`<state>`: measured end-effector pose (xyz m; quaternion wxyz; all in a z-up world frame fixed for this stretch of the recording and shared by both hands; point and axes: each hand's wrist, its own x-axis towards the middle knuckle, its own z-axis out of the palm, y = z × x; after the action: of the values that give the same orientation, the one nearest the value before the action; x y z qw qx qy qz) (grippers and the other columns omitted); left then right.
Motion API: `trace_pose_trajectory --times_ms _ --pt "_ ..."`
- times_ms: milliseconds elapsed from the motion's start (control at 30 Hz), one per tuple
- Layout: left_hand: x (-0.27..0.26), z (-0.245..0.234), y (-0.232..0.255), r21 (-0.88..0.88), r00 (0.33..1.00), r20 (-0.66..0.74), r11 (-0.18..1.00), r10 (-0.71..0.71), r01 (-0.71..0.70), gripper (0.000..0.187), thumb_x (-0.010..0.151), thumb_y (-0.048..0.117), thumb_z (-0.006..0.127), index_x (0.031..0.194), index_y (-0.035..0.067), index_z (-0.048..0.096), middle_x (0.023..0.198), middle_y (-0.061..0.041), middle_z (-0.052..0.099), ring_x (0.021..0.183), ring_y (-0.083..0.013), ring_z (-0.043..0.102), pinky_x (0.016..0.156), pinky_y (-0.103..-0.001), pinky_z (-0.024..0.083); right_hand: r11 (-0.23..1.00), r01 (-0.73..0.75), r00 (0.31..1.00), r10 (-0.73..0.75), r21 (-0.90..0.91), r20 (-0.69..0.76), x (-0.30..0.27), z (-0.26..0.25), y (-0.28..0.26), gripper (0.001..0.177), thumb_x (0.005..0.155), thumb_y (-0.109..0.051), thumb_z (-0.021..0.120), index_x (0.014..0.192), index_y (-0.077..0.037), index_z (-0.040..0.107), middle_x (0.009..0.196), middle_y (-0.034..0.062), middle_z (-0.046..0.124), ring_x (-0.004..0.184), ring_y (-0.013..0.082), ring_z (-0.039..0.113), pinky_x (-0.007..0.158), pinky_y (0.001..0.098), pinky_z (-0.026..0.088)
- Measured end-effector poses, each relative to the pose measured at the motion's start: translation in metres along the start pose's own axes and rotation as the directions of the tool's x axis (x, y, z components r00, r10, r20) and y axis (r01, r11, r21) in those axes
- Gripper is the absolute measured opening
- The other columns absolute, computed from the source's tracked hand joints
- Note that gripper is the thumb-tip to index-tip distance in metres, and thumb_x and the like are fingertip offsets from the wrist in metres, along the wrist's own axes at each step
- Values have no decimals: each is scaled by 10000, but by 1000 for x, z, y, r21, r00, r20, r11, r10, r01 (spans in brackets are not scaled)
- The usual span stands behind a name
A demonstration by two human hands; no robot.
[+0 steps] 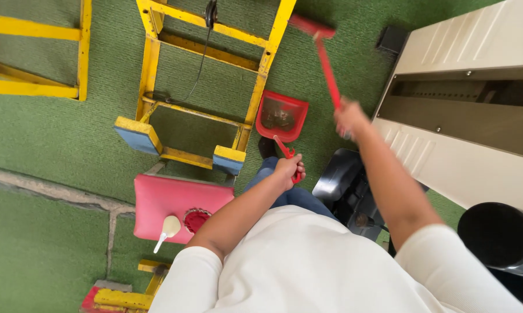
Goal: Sweeping the artificial turf floor of a gym using a small brush and dustpan.
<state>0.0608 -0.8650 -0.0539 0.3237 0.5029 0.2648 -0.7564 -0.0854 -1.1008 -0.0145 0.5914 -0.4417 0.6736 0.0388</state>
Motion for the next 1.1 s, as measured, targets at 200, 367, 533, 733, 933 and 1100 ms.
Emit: trace_pose_trajectory --times_ms 200,367,533,733,933,1100 --pt "20 3 3 99 992 35 988 -118 114 284 1037 268 566 839 65 546 669 -41 556 572 -174 562 580 -379 584 964 -249 953 260 -89 153 -189 28 81 687 924 -44 549 1569 -211 383 584 89 531 402 190 480 368 344 376" --pt "28 -2 -9 121 976 67 973 -207 198 222 1034 208 527 869 60 546 716 -34 575 604 -164 578 618 -400 605 943 -325 936 310 66 169 -216 -34 80 672 900 -12 608 1543 -161 479 688 68 573 432 133 475 374 294 367" --pt "42 -10 -17 221 987 20 964 -158 150 201 1029 178 529 864 64 533 697 -28 539 579 -160 562 593 -405 598 941 -278 961 274 192 46 -174 -70 35 673 913 14 568 1556 -143 449 702 72 565 440 124 432 365 288 318" --pt "20 -3 21 447 992 -4 887 -125 113 229 1046 216 575 865 78 552 696 4 553 575 -115 565 578 -372 593 834 -60 990 120 549 -74 -29 -102 48 509 1015 -51 523 1509 -168 485 731 42 555 483 108 461 411 274 397" --pt "22 -4 50 475 991 -28 871 -130 128 230 1035 254 552 850 118 538 670 17 527 533 -104 511 493 -322 493 543 -229 955 285 808 79 7 -57 63 205 1014 -89 593 1078 -223 452 697 -25 489 520 64 469 408 215 346" --pt "22 13 65 478 994 -21 872 -111 107 236 1036 225 577 845 93 537 677 13 513 538 -101 510 495 -312 487 930 -164 984 177 328 -9 -86 42 108 406 940 -56 570 1334 -114 490 582 67 470 397 198 447 334 340 355"
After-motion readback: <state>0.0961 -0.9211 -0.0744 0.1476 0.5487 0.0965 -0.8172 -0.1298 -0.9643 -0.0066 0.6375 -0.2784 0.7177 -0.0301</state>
